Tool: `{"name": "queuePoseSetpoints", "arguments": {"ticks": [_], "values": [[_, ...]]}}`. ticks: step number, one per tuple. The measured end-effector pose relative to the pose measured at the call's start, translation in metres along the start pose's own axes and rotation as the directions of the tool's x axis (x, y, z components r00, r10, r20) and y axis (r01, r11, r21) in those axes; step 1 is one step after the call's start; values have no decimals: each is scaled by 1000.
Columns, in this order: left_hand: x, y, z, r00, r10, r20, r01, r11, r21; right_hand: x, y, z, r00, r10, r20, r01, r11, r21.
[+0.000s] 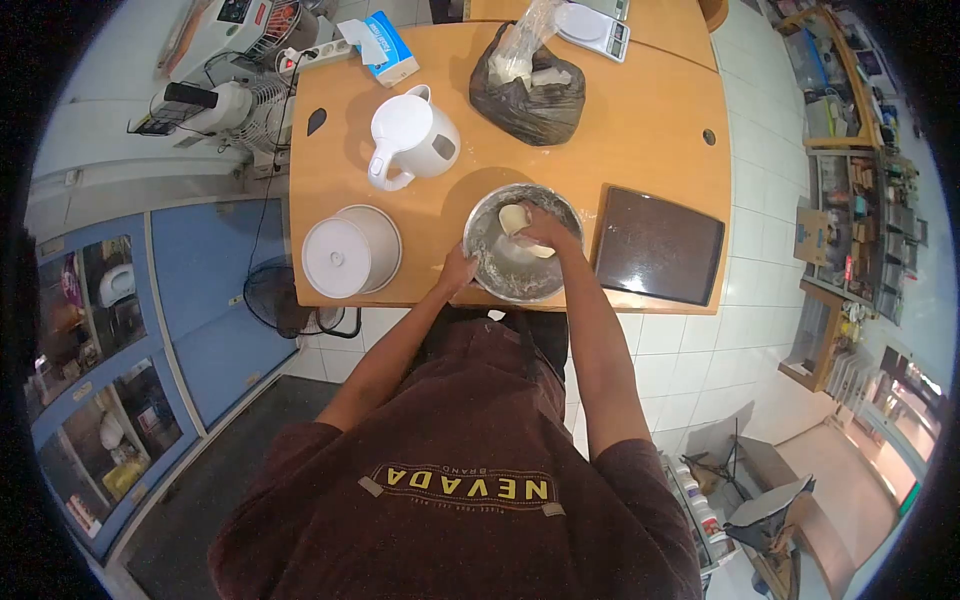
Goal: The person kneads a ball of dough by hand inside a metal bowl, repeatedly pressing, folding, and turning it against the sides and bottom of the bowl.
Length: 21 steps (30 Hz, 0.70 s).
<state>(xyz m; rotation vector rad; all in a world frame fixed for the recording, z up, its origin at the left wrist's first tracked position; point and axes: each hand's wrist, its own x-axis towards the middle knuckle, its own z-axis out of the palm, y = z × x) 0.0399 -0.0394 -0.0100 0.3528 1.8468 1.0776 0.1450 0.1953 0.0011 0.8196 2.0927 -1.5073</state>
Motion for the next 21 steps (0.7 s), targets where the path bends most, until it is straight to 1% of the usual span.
{"name": "queuePoseSetpoints", "arguments": {"ticks": [1,2,3,4,5,6,8,9,12,13,16,18,21], "values": [[-1,5,-1,1000,-20,5,20,1000,9,-5,-2,5,994,-30,-102,20,994,-103],[-4,9,-1,1000,-3,-6,3,997,75,-14,-4,12,977,-66,-202,23,978,-208],[-7,16,-1,1000,16,-15,-13,990,140,-29,-20,22,949,-110,-297,13,951,-310],[-7,16,0,999,32,-22,-29,993,114,-41,-33,33,910,-164,-381,-6,913,-408],[-6,13,2,998,46,-30,-43,995,88,-49,-40,44,912,-150,-382,-42,892,-451],[-6,8,4,998,56,-40,-53,997,63,-59,-50,54,902,-130,-413,-80,887,-455],[5,-7,7,995,76,-67,-70,994,89,-76,-67,69,876,-93,-474,-156,874,-459],[4,-4,6,993,85,-79,-76,992,105,-80,-67,76,882,-86,-463,-164,865,-474],[-4,6,7,991,99,-88,-93,993,71,-90,-63,92,905,-31,-425,-131,929,-347],[-7,10,9,991,91,-96,-83,993,82,-93,-60,99,910,-33,-412,-152,901,-407],[-16,26,8,992,59,-114,-46,993,113,-90,-48,124,841,-169,-514,-85,897,-434],[-21,42,5,994,34,-108,-20,992,128,-87,-43,141,862,-109,-496,-137,891,-434],[-20,45,3,986,136,-95,-118,978,173,-79,-40,152,870,-38,-492,-189,896,-403]]}}
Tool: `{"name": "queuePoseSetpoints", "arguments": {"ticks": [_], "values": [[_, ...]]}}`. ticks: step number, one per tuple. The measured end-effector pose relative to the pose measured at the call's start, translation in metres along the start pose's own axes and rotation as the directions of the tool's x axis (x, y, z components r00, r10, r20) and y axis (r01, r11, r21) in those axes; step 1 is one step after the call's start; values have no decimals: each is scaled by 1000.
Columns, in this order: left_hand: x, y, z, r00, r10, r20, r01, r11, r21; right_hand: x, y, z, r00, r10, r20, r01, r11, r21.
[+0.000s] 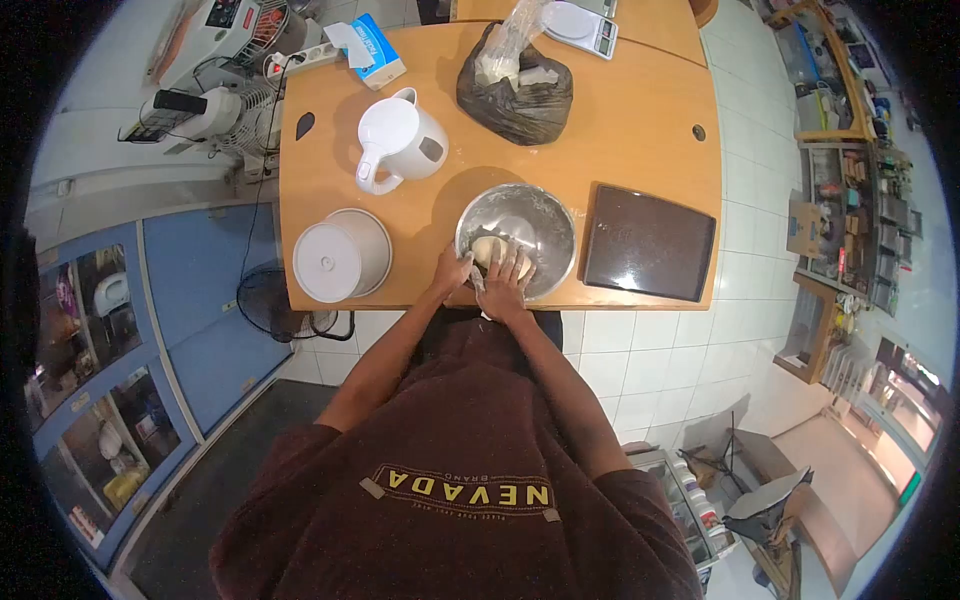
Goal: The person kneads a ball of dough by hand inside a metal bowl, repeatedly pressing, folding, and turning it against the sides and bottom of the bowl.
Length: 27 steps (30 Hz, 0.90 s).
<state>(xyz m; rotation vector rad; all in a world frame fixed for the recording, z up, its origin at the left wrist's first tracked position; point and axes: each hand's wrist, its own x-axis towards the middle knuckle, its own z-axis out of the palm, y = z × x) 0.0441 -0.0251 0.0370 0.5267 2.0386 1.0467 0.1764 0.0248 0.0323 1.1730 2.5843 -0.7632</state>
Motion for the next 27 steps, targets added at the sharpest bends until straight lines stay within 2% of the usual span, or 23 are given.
{"name": "queuePoseSetpoints", "arguments": {"ticks": [3,6,9,10,13,15,17,18,20,23,24,27], "values": [[4,-13,1,999,29,39,-25,993,-114,9,-1,2,994,72,87,-69,997,-36],[11,-13,3,997,-62,37,62,998,10,25,2,0,987,90,135,-88,996,-25],[12,-14,2,998,66,17,-66,998,-10,39,16,11,991,55,122,-52,998,-24],[13,-15,2,999,27,28,-27,1000,-7,43,22,18,993,42,114,-39,999,-30],[17,-25,5,995,-54,82,55,999,-3,53,42,27,991,-132,-29,135,965,224],[23,-44,8,990,-53,129,55,998,-12,69,54,19,985,-79,155,52,983,175],[18,-48,13,997,37,74,-32,997,-66,85,59,11,934,20,357,-43,998,55],[16,-49,15,996,80,45,-76,993,-90,91,55,-8,913,39,407,-71,996,63],[16,-45,17,995,-57,82,73,977,-200,102,39,-63,861,77,503,-132,988,76],[3,-8,4,991,-121,57,128,983,-130,158,94,-26,826,-154,541,18,969,248],[0,2,1,993,-119,27,121,990,-71,165,98,-34,830,-230,508,-26,894,447],[5,-16,7,1000,-30,3,30,985,-169,147,69,-67,877,-103,469,-5,975,224]]}}
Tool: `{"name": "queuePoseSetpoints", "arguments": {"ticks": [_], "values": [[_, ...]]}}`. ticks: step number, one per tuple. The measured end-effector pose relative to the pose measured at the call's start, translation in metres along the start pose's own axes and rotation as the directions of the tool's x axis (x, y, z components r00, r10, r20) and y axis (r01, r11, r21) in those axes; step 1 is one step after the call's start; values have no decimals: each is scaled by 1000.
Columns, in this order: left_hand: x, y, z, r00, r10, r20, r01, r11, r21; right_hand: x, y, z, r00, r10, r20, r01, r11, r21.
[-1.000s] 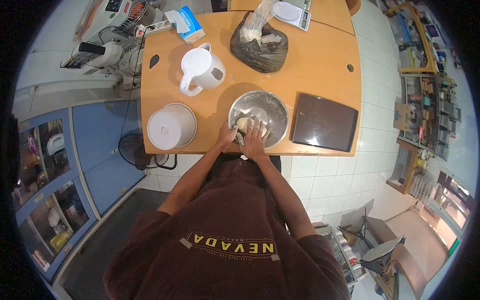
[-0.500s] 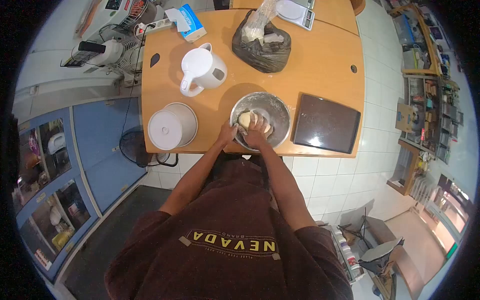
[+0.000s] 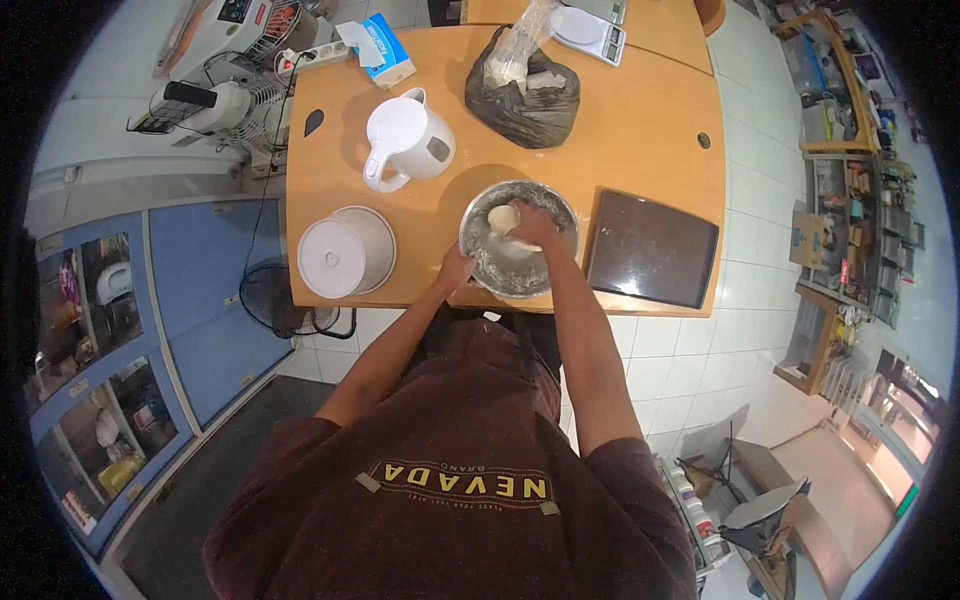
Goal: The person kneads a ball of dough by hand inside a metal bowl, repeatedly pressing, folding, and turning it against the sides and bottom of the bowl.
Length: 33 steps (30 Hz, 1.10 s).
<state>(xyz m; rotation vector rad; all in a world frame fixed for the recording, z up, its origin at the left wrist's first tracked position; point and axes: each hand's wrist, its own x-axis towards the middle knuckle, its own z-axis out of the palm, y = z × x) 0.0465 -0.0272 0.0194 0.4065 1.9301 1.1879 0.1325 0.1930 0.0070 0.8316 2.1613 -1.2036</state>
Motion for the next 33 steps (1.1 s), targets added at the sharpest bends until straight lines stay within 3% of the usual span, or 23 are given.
{"name": "queuePoseSetpoints", "arguments": {"ticks": [3,9,13,16,21,22,23,24,25,28,29,30,33], "values": [[4,7,-2,994,-98,50,96,994,58,-65,-56,14,956,18,-294,-73,982,-176],[3,3,-1,998,-69,-13,70,993,93,-97,-45,87,824,-241,-512,26,920,-392],[13,-13,2,998,-58,30,52,984,168,-107,-52,101,894,-84,-441,-10,978,-207],[12,-23,2,1000,24,-1,-23,985,170,-104,-51,114,869,-152,-471,-29,934,-355],[5,-8,-1,997,69,-16,-66,984,168,-75,-46,123,893,5,-449,-143,951,-274],[7,-5,-1,1000,3,4,-3,983,182,-67,-47,118,885,18,-466,-157,953,-261],[9,-2,-1,998,-64,25,58,979,197,-60,-45,110,911,80,-404,-197,946,-257],[10,0,-1,990,-130,45,118,970,214,-31,-19,105,994,76,-81,-88,983,-161],[11,2,-1,993,-118,31,109,974,200,15,28,102,969,18,246,-10,999,-32],[6,-5,3,996,-88,-6,88,989,122,4,9,73,990,76,117,-71,996,-46],[7,-13,7,997,-77,-9,78,993,86,-6,-11,66,979,143,-144,-163,977,-138],[8,-17,9,998,-66,-10,67,997,49,-12,-23,63,899,177,-401,-274,940,-201],[-6,24,1,986,-162,40,162,987,-7,5,-13,31,941,224,-253,-236,972,-19]]}}
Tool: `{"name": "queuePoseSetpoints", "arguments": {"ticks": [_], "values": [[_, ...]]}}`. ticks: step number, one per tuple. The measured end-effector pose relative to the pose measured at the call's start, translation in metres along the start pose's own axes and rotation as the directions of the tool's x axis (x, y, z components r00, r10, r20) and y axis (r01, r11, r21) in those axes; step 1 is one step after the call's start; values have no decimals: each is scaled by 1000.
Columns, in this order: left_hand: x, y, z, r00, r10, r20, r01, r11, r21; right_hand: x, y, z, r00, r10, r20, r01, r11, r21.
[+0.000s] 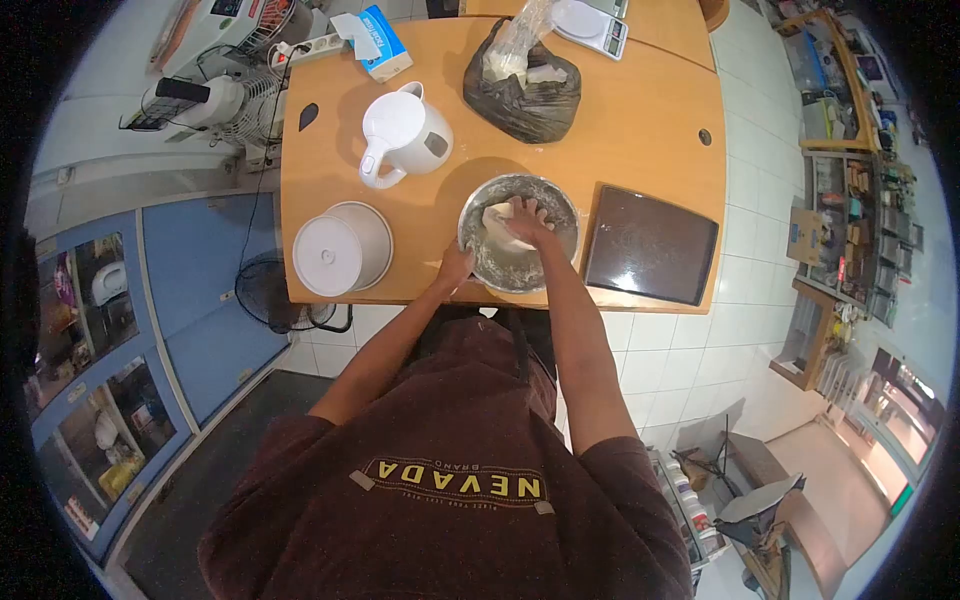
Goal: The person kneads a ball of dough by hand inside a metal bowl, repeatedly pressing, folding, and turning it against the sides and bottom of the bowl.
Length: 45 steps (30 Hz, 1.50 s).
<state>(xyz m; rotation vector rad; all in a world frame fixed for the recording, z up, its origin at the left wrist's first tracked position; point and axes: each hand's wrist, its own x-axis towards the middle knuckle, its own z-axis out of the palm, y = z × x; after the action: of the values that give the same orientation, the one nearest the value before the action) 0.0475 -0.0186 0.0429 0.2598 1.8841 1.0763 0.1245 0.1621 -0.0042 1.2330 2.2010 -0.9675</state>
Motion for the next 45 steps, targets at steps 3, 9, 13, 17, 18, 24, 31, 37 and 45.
{"name": "queuePoseSetpoints", "arguments": {"ticks": [3,9,13,17,18,24,31,37,45], "values": [[4,-7,4,999,-27,-28,25,998,-57,20,23,-5,978,-205,40,198,970,138],[31,-49,9,997,46,-58,-35,985,169,-76,-24,-2,954,-226,-199,217,974,-63],[16,-23,3,990,114,-82,-101,984,146,-108,-18,15,935,-273,-225,252,961,-116],[12,-17,3,990,101,-95,-80,977,197,-124,-11,53,915,-302,-267,267,950,-159],[12,-17,2,989,111,-98,-88,972,217,-125,-12,58,930,-276,-241,246,958,-147],[21,-42,-2,962,263,-75,-237,938,253,-115,-18,80,956,-174,-237,156,983,-94],[18,-35,3,996,80,-42,-68,970,234,-63,-6,37,998,-66,17,67,997,-42],[11,-31,3,994,90,-60,-80,985,153,29,33,15,950,-229,213,157,938,308],[-1,6,3,996,-53,-78,56,998,37,-56,-14,-29,937,-283,-207,227,939,-257]]}}
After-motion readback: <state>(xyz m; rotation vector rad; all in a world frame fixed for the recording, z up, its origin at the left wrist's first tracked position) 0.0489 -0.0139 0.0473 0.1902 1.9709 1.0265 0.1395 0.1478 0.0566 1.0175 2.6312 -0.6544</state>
